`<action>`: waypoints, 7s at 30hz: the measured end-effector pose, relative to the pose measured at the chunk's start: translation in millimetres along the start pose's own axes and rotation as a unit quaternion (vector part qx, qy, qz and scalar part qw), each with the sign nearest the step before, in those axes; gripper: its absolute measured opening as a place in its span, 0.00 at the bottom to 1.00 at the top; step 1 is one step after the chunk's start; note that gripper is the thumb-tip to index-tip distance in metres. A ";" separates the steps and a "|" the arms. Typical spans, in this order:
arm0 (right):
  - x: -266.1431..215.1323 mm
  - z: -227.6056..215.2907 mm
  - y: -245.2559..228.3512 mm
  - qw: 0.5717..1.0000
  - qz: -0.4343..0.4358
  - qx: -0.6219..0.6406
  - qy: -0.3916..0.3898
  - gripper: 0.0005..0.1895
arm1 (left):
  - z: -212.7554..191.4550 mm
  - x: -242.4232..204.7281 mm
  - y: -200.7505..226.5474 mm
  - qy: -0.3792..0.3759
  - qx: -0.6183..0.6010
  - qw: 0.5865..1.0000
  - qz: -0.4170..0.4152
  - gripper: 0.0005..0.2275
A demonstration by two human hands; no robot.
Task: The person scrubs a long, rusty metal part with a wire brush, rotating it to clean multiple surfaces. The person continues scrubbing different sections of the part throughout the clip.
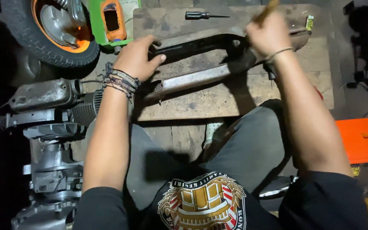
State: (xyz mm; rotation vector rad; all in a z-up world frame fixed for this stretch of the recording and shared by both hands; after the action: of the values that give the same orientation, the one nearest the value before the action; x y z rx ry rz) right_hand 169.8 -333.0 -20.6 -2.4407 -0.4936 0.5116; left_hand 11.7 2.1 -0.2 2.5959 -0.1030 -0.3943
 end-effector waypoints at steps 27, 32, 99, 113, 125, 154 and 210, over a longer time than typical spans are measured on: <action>27.2 14.3 33.4 0.997 -0.076 -0.020 0.012 0.18 | 7.8 0.7 -6.8 -0.010 0.022 1.000 -0.020 0.17; 39.0 27.7 46.2 0.975 -0.099 -0.197 0.001 0.13 | 2.9 0.0 -3.9 -0.029 0.014 0.999 -0.040 0.19; 52.3 163.3 -185.9 0.916 -0.391 -0.030 -0.082 0.06 | -8.9 -44.5 -155.0 0.208 -0.141 0.955 -0.156 0.13; 36.2 188.3 -177.6 0.810 -0.438 -0.312 -0.234 0.22 | -10.1 -44.1 -156.5 0.199 -0.153 0.960 -0.128 0.14; 27.2 177.6 -190.7 0.880 -0.362 -0.199 -0.233 0.06 | -1.8 -41.4 -162.5 0.187 -0.129 0.963 -0.143 0.14; 26.5 116.8 -163.5 0.932 -0.263 -0.139 -0.207 0.15 | 1.4 -38.9 -150.4 0.149 -0.101 0.976 -0.119 0.20; 73.1 162.4 -176.2 0.884 -0.230 -0.391 -0.117 0.12 | 10.9 -30.5 -172.6 0.185 -0.098 0.971 -0.117 0.14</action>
State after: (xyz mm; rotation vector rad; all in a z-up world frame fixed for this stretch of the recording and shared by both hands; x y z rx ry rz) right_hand 117.5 -90.1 -52.4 -2.8415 -1.5998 0.4517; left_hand -20.9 151.2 -87.0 2.4418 0.3558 0.0078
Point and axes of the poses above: each hand's wrist, its own x-axis towards the middle knuckle, its own z-axis out of the palm, y = z × x, the point moved 1 cm from there along x, towards the middle knuckle, and after that the axes turned 13 degrees about -y, right-handed, at the moved point
